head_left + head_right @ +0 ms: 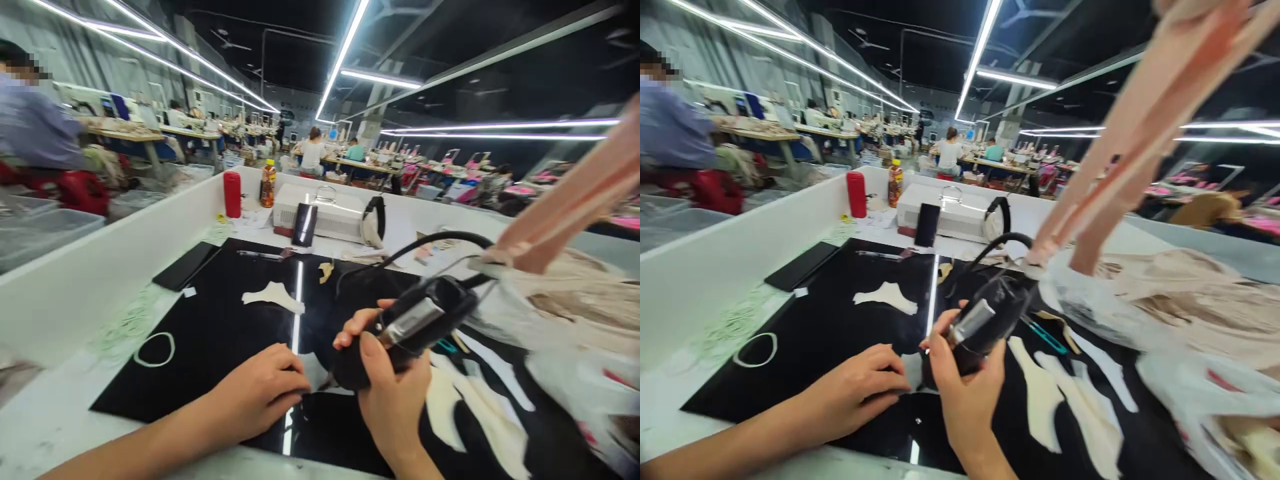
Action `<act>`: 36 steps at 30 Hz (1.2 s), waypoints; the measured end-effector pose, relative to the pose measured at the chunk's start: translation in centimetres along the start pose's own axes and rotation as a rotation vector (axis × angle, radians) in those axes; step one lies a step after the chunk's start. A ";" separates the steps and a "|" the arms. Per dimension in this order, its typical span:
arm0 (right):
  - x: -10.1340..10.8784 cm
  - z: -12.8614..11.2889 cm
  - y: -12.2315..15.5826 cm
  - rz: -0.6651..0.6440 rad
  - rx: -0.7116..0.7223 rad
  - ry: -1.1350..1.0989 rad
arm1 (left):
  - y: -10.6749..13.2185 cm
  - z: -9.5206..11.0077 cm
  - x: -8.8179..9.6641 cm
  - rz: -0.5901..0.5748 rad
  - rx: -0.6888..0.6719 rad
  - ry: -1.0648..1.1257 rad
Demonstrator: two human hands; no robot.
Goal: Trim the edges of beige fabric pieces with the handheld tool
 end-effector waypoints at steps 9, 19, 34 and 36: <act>0.0 0.2 -0.3 0.025 0.000 0.057 | -0.3 0.3 0.8 0.037 0.054 0.080; -0.3 0.7 0.2 -0.083 0.027 0.070 | -0.3 0.0 1.0 0.073 0.016 0.095; 0.5 0.0 -0.5 0.051 -0.004 0.098 | -0.1 -0.3 0.5 -0.050 0.002 0.104; 0.0 0.1 -0.1 0.002 -0.006 0.076 | -0.1 -0.4 0.6 -0.051 0.017 0.110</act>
Point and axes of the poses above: each hand's wrist, its own y-axis away from the middle knuckle, its own x-axis out of the back of the hand, z = x × y, the point moved 9 cm from there along -y, towards the middle knuckle, and after that the axes turned 13 degrees about -x, right-handed, at the moved point
